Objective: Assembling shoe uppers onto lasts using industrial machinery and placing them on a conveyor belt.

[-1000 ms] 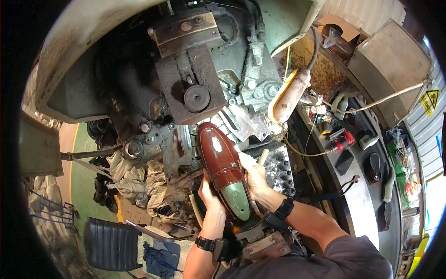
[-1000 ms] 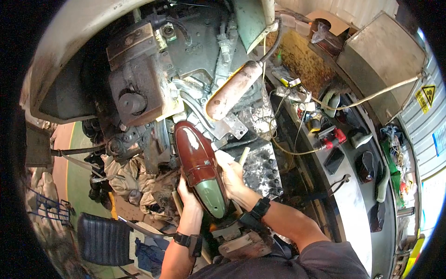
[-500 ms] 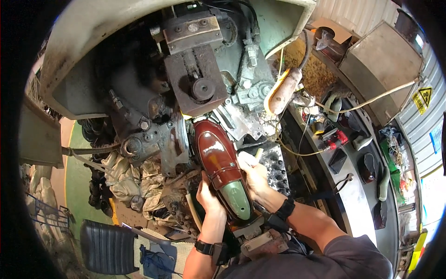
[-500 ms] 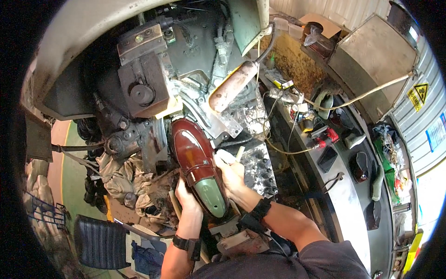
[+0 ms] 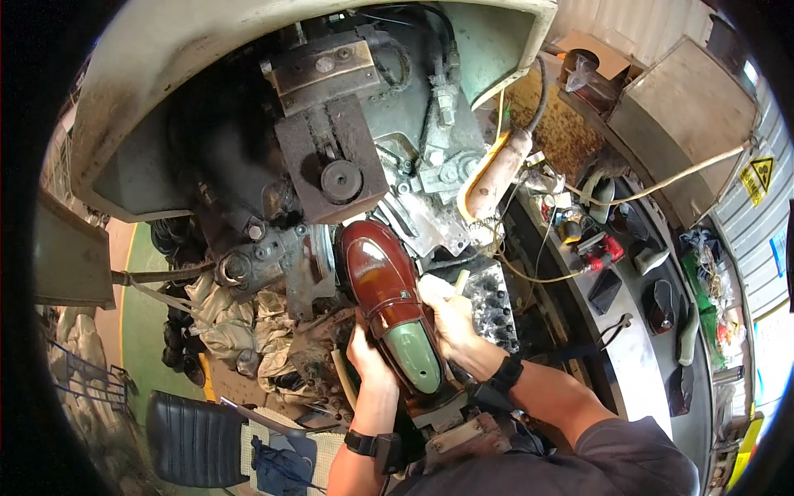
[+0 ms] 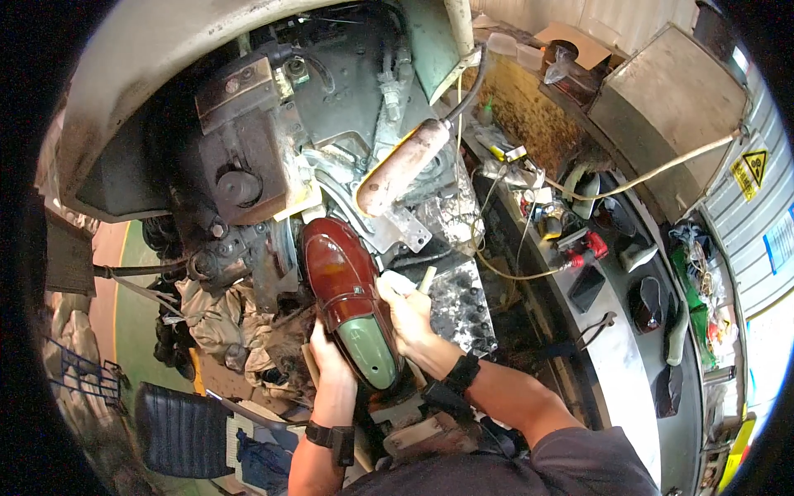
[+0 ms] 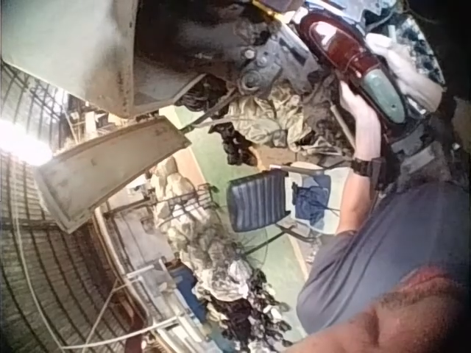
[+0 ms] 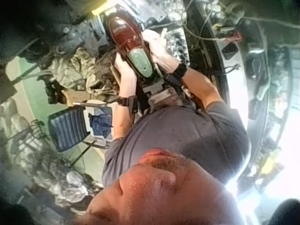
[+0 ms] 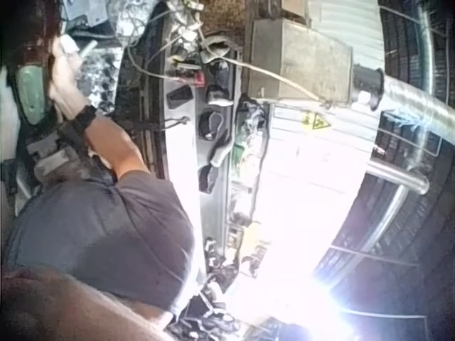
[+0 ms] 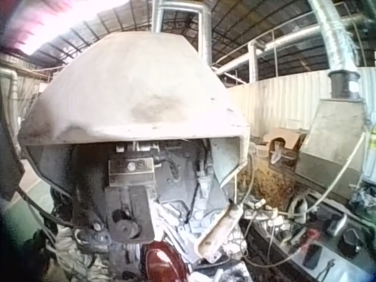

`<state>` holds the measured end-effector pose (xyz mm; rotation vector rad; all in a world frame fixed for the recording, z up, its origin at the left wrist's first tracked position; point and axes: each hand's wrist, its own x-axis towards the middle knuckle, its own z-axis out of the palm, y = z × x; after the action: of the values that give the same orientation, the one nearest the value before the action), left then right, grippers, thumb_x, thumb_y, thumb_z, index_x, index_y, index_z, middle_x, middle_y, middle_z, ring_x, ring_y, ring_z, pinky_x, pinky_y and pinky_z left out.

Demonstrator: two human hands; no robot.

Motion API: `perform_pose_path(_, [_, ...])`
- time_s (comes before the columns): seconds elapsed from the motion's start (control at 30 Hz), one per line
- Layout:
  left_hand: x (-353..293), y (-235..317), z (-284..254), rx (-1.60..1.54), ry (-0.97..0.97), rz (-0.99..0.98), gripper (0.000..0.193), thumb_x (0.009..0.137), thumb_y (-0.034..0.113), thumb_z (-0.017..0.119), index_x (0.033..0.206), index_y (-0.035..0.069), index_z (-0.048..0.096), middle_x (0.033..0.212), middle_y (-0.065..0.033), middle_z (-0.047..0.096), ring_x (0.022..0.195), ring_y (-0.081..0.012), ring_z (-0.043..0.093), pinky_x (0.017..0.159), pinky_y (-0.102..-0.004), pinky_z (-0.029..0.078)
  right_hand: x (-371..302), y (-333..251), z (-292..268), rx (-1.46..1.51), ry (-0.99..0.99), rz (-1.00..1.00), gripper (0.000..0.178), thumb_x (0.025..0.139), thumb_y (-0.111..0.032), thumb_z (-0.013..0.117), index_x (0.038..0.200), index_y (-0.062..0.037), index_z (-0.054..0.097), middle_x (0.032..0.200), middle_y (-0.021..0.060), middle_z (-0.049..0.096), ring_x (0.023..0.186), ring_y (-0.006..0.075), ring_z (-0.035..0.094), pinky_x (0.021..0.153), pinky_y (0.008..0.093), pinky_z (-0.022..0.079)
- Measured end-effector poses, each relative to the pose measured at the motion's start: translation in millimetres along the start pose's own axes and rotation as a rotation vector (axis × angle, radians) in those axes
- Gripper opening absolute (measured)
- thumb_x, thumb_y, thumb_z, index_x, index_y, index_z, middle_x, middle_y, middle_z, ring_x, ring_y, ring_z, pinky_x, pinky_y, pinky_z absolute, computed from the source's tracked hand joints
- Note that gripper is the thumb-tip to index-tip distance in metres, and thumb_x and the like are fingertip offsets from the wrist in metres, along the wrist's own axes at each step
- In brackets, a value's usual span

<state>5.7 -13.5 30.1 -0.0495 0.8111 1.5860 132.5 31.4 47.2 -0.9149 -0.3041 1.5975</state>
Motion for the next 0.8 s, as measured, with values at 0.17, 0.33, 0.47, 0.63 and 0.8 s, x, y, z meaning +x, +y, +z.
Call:
perform_pose_path(0.17, [16, -8, -10, 0.008, 0.014, 0.088, 0.044, 0.105, 0.039, 0.051, 0.127, 0.004, 0.063, 0.121, -0.0132, 0.068, 0.105, -0.0293, 0.066, 0.094, -0.0436, 0.054, 12, 8, -10, 0.072, -0.115, 0.039, 0.016, 0.094, -0.007, 0.071, 0.109, -0.0025, 0.068, 0.101, 0.0048, 0.071, 0.087, 0.0139, 0.067, 0.079, 0.0299, 0.056])
perform_pose_path(0.33, [21, -8, -7, 0.207, 0.069, 0.238, 0.04, 0.106, 0.033, 0.051, 0.126, 0.002, 0.063, 0.117, -0.0108, 0.07, 0.101, -0.0246, 0.069, 0.09, -0.0395, 0.056, 10, 9, -3, 0.118, -0.136, 0.015, 0.017, 0.093, -0.004, 0.07, 0.11, -0.0009, 0.067, 0.1, 0.006, 0.071, 0.089, 0.0162, 0.07, 0.082, 0.0321, 0.059])
perform_pose_path(0.47, [17, -8, -4, 0.255, 0.092, 0.233, 0.04, 0.106, 0.035, 0.05, 0.126, 0.002, 0.063, 0.117, -0.0114, 0.07, 0.1, -0.0245, 0.069, 0.089, -0.04, 0.056, 9, 2, 3, 0.116, -0.106, 0.038, 0.017, 0.094, -0.008, 0.071, 0.109, -0.0006, 0.067, 0.101, 0.0066, 0.072, 0.088, 0.0159, 0.069, 0.08, 0.0313, 0.059])
perform_pose_path(0.63, [23, -6, -6, 0.117, 0.011, 0.189, 0.041, 0.106, 0.037, 0.05, 0.125, 0.003, 0.063, 0.117, -0.0117, 0.07, 0.1, -0.0261, 0.069, 0.089, -0.0406, 0.056, 7, 0, 7, 0.115, -0.091, 0.036, 0.021, 0.096, -0.009, 0.069, 0.113, 0.0036, 0.068, 0.106, 0.01, 0.072, 0.089, 0.0177, 0.071, 0.078, 0.031, 0.061])
perform_pose_path(0.8, [11, 1, 8, 0.012, -0.041, 0.129, 0.042, 0.105, 0.036, 0.056, 0.121, -0.003, 0.064, 0.114, -0.014, 0.07, 0.095, -0.0273, 0.07, 0.085, -0.0414, 0.058, 15, 6, -2, 0.153, -0.132, 0.094, 0.029, 0.096, -0.009, 0.069, 0.122, 0.0003, 0.065, 0.111, 0.0107, 0.072, 0.095, 0.0181, 0.071, 0.083, 0.0345, 0.063])
